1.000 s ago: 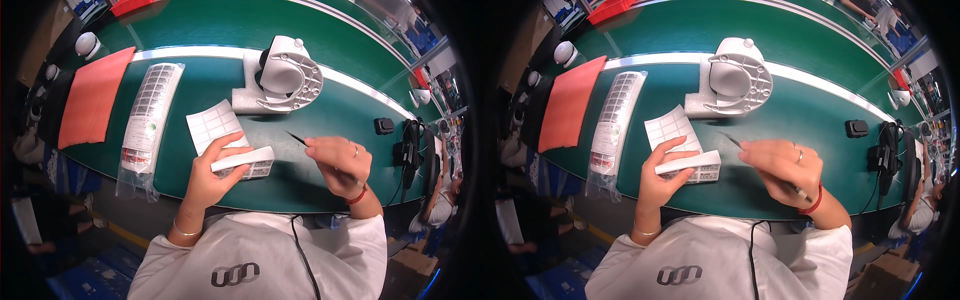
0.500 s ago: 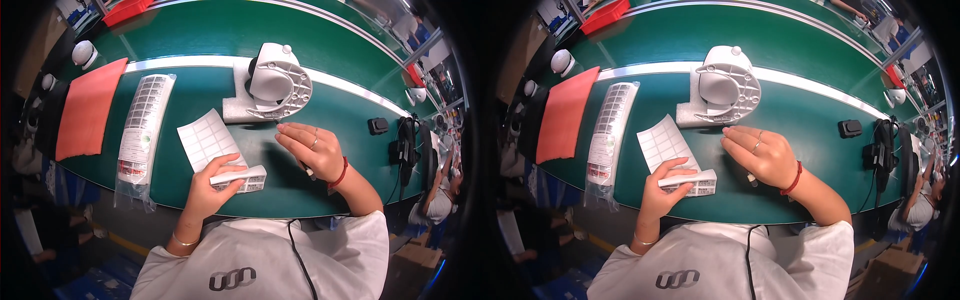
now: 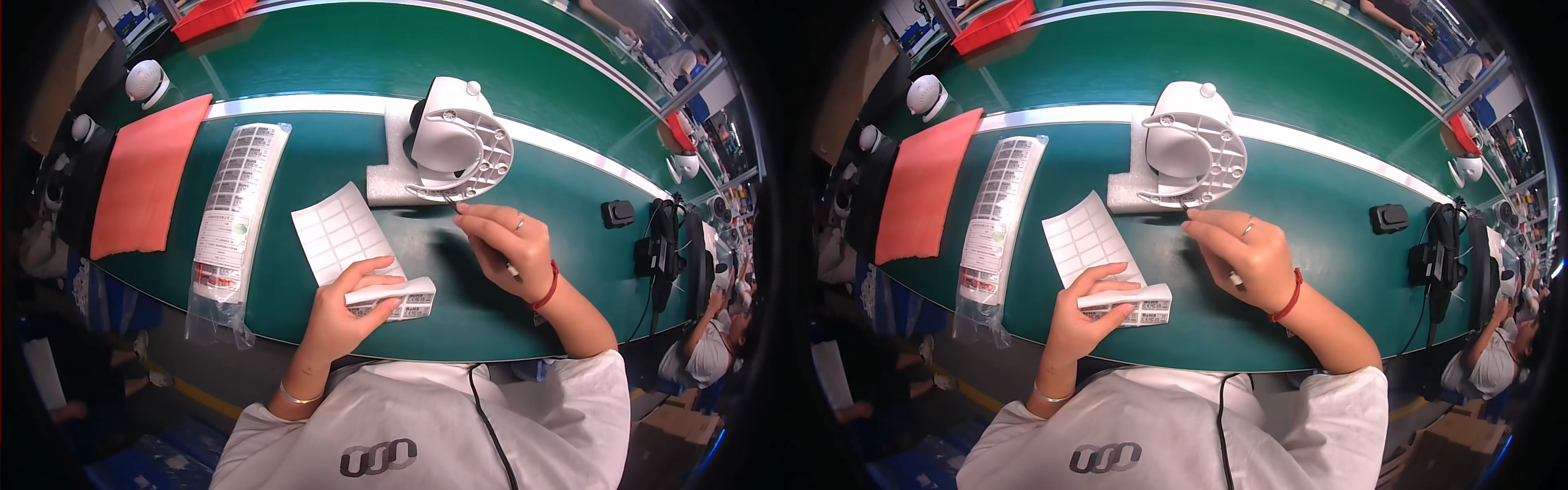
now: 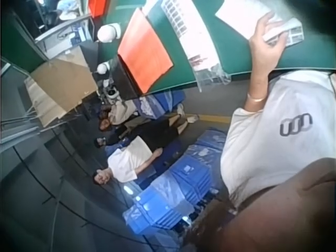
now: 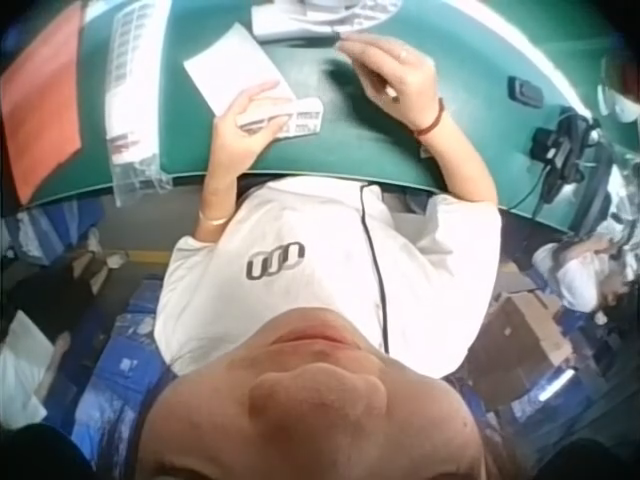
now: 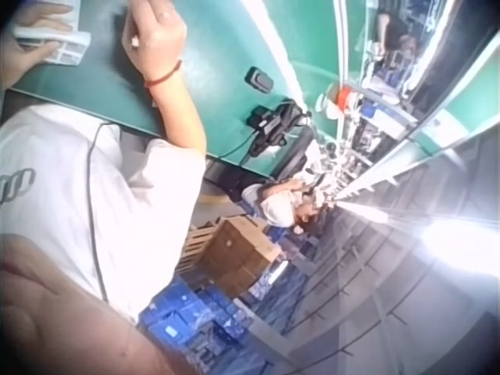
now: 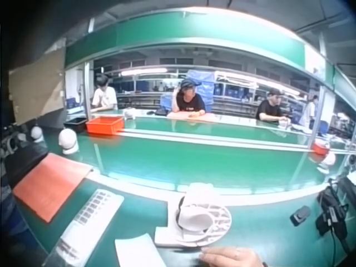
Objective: Apply small stickers and labels to white electronic components on an assembly line.
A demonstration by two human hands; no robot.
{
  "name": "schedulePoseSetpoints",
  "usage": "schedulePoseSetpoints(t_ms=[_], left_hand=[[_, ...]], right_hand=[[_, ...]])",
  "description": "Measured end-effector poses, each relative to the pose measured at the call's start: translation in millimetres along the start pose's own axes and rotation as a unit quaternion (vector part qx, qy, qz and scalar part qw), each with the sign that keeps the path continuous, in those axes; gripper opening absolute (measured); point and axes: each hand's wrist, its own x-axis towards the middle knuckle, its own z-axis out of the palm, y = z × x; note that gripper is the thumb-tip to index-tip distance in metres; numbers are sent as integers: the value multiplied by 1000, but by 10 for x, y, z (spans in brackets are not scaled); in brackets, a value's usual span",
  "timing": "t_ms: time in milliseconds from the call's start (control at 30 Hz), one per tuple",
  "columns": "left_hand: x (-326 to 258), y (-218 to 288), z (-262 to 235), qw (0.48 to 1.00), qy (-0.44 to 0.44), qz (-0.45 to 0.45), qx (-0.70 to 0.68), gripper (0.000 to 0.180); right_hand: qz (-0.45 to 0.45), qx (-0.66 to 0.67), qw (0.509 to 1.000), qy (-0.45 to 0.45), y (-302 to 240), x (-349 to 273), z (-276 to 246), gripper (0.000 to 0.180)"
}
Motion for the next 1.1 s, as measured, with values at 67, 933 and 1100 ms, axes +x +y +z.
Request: schedulePoseSetpoints(t_ms=[67,933,1100], left_hand=[[2,2,-1,1000,-4,1,2,43],[-116,-56,7,995,46,74,50,37],[-349,-187,-8,968,109,171,148,31]], right_hand=[[62,59,994,70,24,-22,47,23],[295,338,887,109,-88,41,-133,17],[177,310,904,235,79,264,-596,11]])
